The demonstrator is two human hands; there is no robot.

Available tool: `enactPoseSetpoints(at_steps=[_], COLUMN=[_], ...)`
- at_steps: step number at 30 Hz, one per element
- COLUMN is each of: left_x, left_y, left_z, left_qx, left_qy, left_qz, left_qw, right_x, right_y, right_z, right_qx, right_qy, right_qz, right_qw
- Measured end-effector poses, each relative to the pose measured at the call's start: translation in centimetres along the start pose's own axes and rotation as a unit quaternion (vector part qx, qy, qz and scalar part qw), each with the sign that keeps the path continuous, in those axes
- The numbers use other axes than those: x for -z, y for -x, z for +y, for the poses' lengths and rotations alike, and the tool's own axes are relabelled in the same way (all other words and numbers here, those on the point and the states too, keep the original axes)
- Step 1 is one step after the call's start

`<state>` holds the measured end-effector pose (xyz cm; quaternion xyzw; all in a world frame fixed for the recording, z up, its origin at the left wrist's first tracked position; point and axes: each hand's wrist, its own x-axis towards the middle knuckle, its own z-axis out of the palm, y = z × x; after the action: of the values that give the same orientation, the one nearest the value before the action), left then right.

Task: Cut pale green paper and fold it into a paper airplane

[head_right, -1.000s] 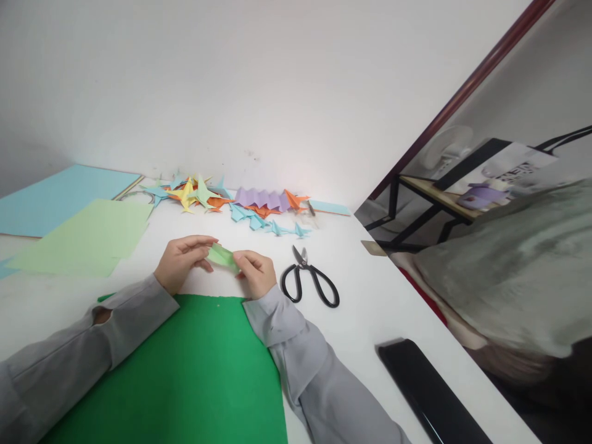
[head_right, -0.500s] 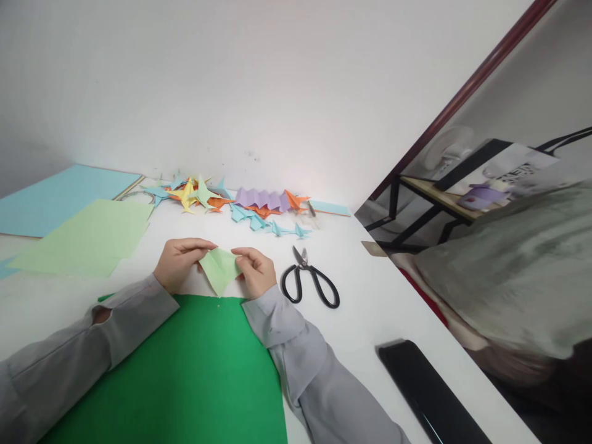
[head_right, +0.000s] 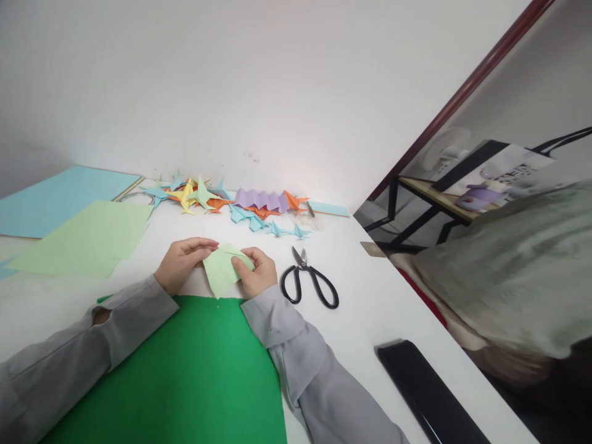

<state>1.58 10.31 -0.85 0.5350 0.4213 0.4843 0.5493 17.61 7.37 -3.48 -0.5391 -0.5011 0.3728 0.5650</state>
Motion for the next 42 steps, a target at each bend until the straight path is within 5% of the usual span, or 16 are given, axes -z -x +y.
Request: enactPoseSetpoints(at_steps=[9, 19, 26, 42], left_x=[-0.3, 0.2, -0.3, -0.1], left_y=[0.3, -0.2, 0.4, 0.2], left_z=[0.1, -0.4, 0.1, 0.1], left_qx=[0.0, -0.023, -0.029, -0.023], left_qy=[0.008, -0.014, -0.049, -0.085], left_qz=[-0.049, 0.027, 0.014, -0.004], left_qw=[0.999, 0.999, 0.998, 0.996], right_x=[-0.1, -0.7, -0.7, -1.1], right_y=[0.0, 0.7, 0.6, 1.2], right_z=[0.2, -0.2, -0.1, 0.4], right_qx=[0.015, -0.031, -0.03, 0.036], right_qy=[-0.006, -0.094, -0.061, -0.007], right_qz=[0.028, -0.048, -0.078, -0.013], right_qw=[0.999, 0.994, 0.995, 0.999])
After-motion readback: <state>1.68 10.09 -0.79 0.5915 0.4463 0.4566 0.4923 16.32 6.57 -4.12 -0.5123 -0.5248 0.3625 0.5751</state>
